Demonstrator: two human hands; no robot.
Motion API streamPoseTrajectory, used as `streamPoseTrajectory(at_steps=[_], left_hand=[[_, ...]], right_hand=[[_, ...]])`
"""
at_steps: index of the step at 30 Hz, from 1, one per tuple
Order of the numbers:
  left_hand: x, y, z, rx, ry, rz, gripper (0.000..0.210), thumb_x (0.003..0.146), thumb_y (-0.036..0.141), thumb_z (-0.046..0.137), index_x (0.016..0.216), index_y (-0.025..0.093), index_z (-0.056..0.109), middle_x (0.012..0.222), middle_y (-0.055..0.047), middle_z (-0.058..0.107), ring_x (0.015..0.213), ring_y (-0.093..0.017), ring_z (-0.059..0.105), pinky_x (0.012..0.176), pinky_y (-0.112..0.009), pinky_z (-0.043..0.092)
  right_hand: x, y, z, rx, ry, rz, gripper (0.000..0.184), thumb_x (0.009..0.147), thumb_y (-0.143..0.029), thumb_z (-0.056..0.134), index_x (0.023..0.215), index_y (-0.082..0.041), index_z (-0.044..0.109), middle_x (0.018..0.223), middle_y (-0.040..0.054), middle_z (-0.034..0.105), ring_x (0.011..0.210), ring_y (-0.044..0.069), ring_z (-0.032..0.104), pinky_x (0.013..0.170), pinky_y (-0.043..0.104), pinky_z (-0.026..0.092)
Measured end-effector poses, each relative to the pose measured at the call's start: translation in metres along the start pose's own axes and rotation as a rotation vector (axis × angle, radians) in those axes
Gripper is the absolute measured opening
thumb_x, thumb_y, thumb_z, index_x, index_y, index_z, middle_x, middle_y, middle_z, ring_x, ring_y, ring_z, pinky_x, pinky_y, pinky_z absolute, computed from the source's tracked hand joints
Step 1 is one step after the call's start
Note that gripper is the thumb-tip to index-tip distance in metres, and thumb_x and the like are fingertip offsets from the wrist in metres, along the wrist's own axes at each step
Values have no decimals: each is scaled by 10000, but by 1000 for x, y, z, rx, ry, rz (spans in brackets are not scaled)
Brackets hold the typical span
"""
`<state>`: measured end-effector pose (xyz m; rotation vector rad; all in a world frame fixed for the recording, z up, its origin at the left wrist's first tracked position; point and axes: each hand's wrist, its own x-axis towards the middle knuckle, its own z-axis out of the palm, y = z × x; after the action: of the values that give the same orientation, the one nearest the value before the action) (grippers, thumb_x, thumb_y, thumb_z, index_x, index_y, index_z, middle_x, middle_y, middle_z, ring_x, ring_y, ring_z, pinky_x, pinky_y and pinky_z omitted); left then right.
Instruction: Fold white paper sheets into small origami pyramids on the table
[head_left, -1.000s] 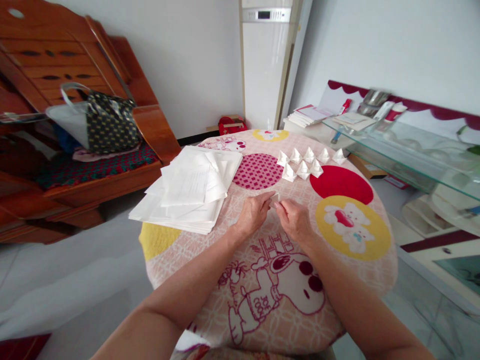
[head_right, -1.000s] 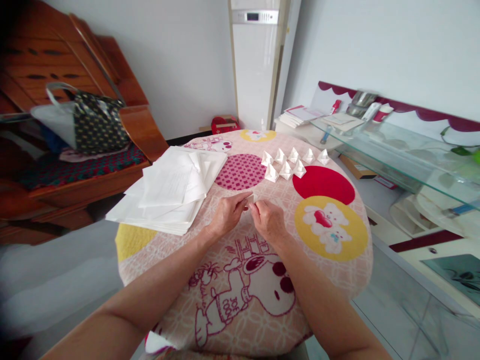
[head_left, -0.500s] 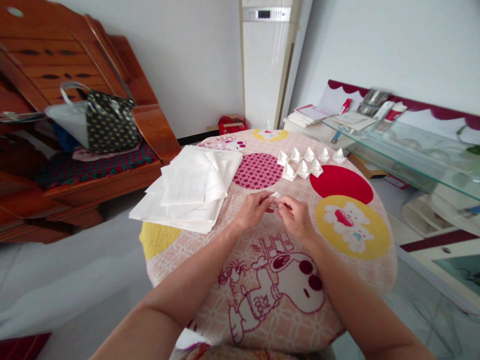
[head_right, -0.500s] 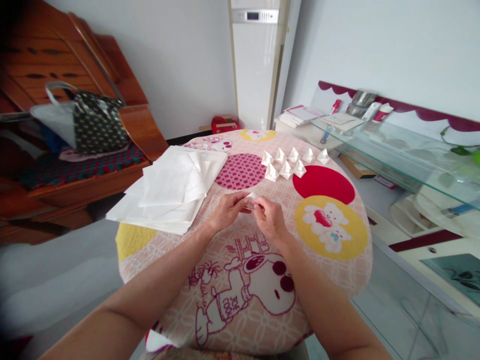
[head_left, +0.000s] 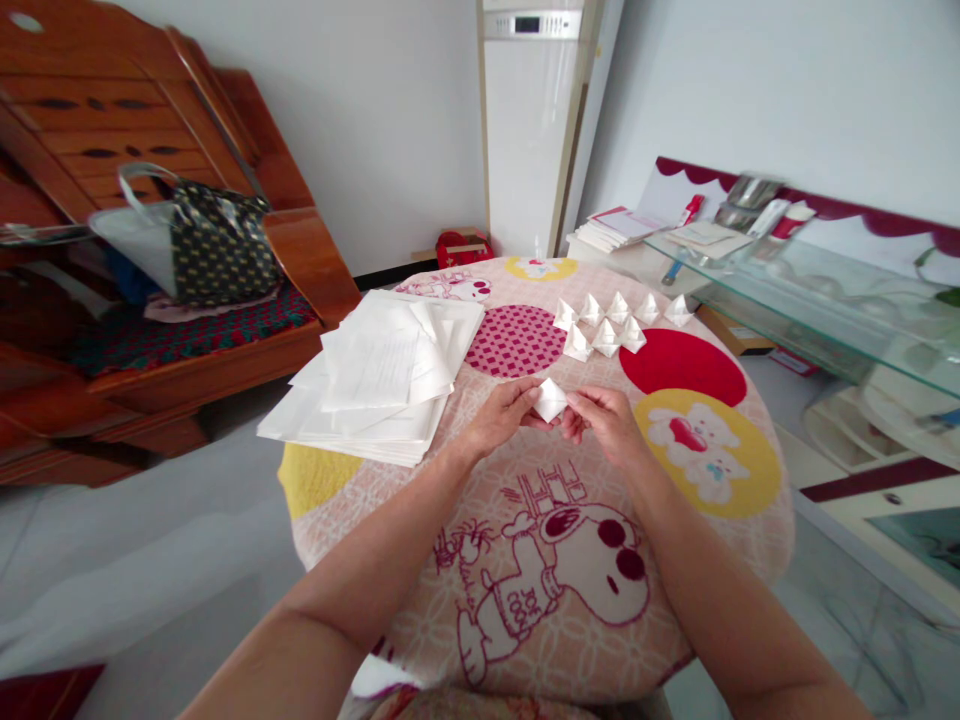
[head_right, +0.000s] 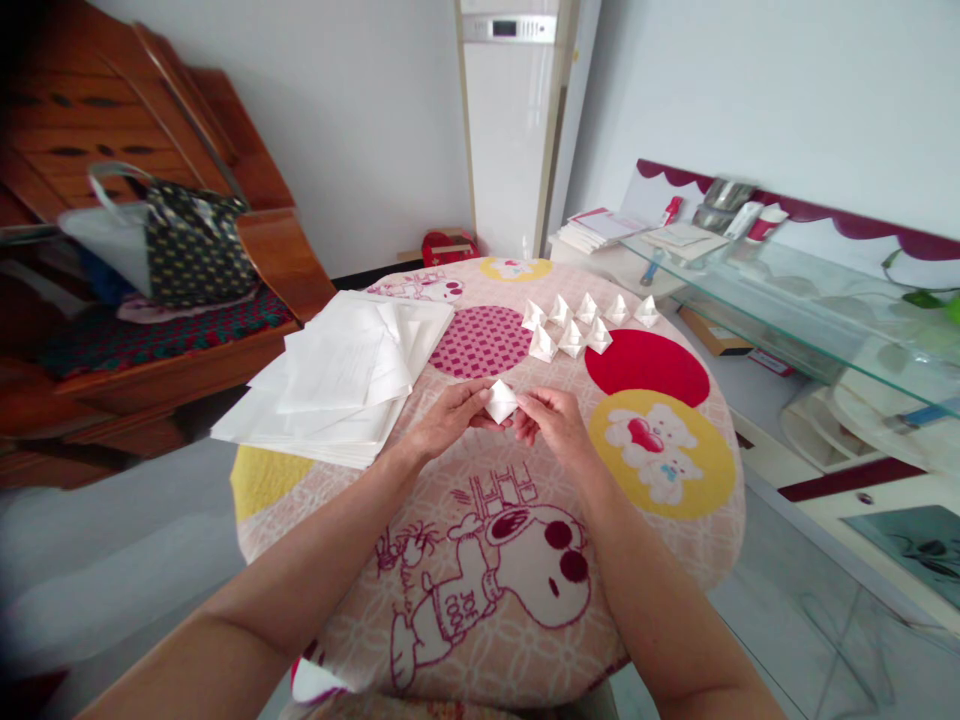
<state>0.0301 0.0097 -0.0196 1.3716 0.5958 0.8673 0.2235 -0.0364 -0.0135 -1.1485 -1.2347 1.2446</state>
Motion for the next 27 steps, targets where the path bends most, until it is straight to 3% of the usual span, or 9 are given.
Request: streamPoseTrajectory(at_steps=[6, 13, 20, 27], left_hand=[[0, -5, -2, -44, -22, 7, 450, 875, 583, 703, 1007, 154, 731, 870, -55, 717, 763, -166, 723, 740, -321, 650], [-2, 0, 0, -30, -30, -31, 494, 861, 609, 715, 969, 128, 706, 882, -54, 699, 793, -164, 708, 759, -310, 642], [0, 3, 5, 105, 59, -86, 522, 769, 628, 798, 820, 117, 702, 736, -39, 689, 631, -121, 658, 587, -226, 571], [-2, 9, 7, 104, 123, -151, 433, 765, 520, 832, 701, 130, 655, 576, 11, 624, 471, -65, 546, 462, -169, 432]], right_hand=[[-2, -4, 2, 30, -70, 0, 379, 854, -505, 713, 667, -178, 675, 590, 32, 669, 481, 129, 576, 452, 244, 435], [-5, -7, 2, -142, 28, -42, 377, 855, -464, 685, 599, -192, 630, 502, 3, 607, 410, 104, 484, 414, 235, 361], [-7, -7, 9, -301, 138, -137, 295, 823, -368, 665, 587, -206, 594, 479, -19, 572, 416, 103, 486, 431, 227, 373], [-7, -7, 12, -265, 82, -115, 333, 824, -431, 674, 598, -202, 588, 484, -21, 570, 417, 103, 495, 433, 225, 391]])
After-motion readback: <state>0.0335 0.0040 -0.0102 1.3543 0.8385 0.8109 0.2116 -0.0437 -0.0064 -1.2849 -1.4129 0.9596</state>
